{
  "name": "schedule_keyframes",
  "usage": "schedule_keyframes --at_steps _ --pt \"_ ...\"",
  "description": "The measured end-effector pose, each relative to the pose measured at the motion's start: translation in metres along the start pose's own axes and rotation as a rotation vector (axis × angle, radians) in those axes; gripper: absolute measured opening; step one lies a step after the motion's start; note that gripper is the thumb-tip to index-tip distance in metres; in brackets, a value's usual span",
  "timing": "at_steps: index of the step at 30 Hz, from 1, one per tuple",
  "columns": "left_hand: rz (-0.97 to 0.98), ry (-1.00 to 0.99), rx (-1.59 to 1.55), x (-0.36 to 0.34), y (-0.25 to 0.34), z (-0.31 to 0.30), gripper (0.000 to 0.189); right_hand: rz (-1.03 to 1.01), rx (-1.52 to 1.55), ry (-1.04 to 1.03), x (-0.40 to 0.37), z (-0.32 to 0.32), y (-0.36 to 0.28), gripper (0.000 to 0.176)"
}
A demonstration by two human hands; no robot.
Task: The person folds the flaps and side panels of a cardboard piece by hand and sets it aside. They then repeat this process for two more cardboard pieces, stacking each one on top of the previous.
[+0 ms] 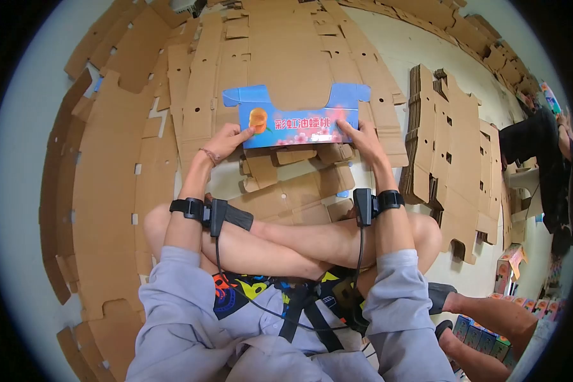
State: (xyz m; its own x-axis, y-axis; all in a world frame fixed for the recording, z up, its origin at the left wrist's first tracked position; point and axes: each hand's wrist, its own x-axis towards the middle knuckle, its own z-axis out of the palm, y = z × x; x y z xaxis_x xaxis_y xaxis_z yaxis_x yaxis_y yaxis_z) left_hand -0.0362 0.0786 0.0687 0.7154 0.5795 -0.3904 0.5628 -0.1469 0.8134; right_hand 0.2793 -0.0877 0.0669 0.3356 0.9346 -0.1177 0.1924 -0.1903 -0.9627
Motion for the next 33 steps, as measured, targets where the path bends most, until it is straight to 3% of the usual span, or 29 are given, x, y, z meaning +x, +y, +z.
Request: schedule_keyframes --at_steps 4,9,12,15,23,26,30,33 --pt "0.151 0.048 -0.241 0.009 -0.012 0.016 0.041 0.027 0.16 0.026 0.01 0.006 0.025 0.045" --pt "0.229 -0.011 -0.049 0.003 0.004 0.02 0.046 0.034 0.161 0.067 0.008 0.009 0.022 0.049" --pt "0.171 0.114 -0.11 0.012 -0.011 0.03 0.043 0.057 0.144 0.09 0.012 0.011 0.015 0.052" --pt "0.266 0.155 -0.218 0.018 -0.016 0.037 0.045 0.071 0.197 0.14 0.013 0.016 0.012 0.055" --pt "0.256 0.366 -0.179 0.024 0.001 0.044 0.05 0.052 0.333 0.223 0.025 0.024 0.027 0.067" --pt "0.206 0.363 -0.185 0.03 -0.003 0.043 0.053 0.173 0.321 -0.01 0.029 0.01 0.039 0.073" --pt "0.078 0.395 -0.115 0.045 -0.013 0.038 0.057 0.199 0.228 -0.168 0.03 -0.002 0.037 0.078" --pt "0.238 0.515 -0.238 0.052 -0.008 0.044 0.058 0.259 0.162 -0.148 0.042 -0.001 0.037 0.073"
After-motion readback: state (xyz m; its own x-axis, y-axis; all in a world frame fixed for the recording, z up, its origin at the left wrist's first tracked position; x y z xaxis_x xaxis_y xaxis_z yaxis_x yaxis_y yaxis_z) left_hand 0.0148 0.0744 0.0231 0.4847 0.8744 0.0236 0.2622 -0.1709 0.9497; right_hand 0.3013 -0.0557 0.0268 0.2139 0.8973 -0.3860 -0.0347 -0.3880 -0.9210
